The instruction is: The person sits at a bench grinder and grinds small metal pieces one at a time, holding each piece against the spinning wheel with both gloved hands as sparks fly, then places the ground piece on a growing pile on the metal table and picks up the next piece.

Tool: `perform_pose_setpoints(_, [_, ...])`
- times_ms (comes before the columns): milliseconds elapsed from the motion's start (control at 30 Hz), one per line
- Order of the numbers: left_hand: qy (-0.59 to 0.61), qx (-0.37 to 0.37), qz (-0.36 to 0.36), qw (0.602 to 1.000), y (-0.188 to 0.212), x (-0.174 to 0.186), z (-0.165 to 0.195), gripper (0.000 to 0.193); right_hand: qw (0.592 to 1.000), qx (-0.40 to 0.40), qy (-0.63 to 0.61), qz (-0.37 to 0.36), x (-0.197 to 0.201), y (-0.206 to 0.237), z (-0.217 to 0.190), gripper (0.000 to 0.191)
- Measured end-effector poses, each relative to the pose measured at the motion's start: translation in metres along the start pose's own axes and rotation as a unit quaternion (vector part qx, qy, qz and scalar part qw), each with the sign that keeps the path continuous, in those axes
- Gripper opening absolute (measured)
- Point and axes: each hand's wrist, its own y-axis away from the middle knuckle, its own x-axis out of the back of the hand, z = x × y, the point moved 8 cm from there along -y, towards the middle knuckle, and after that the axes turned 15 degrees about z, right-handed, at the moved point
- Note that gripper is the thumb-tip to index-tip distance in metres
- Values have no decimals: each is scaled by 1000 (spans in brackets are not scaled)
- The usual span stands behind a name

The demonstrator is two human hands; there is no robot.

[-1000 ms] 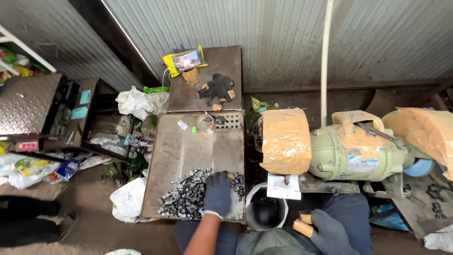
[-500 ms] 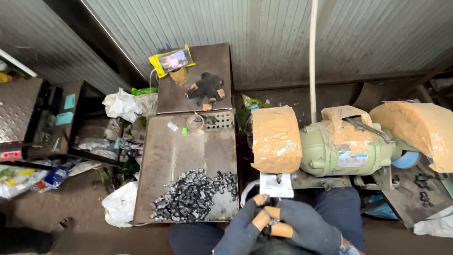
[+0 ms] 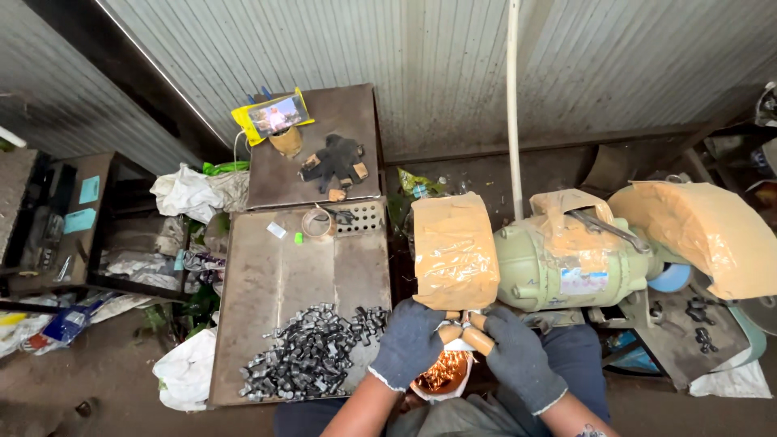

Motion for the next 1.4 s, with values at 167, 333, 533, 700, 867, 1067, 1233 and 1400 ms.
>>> perform_pose_setpoints(167, [-18,-21,-9,1000,3,-10,-14,21,998,11,-34,-59,-11,-12,13,37])
perform_pose_setpoints(333, [-31,-17,24,999,10,-8,-27,20,995,28,67,-68,-31,-19,36,32])
perform_pose_setpoints(533, [6,-13,68,998,24,9,-16,19,998,7,2,-57,-30,-20,27,37])
perform_pose_setpoints(700, [-29,35,206,977,61,17,0,26,997,-52,-35,-41,-25,-8,18,37])
perform_pose_setpoints(867, [-44,-42,178,982,115,21,13,31,997,51,-27,-42,-9,37,16,35])
perform_pose_setpoints(1067, [-198,154,107,962,126,29,-93,32,997,-35,29,-55,-11,100,68,40])
perform_pose_setpoints(1233, [-335,144,29,931,119,32,-150,33,994,-41,-8,-101,-12,108,69,40])
perform_pose_setpoints(1400, [-198,208,100,953,124,55,-129,35,978,-142,-34,-146,-4,95,40,40])
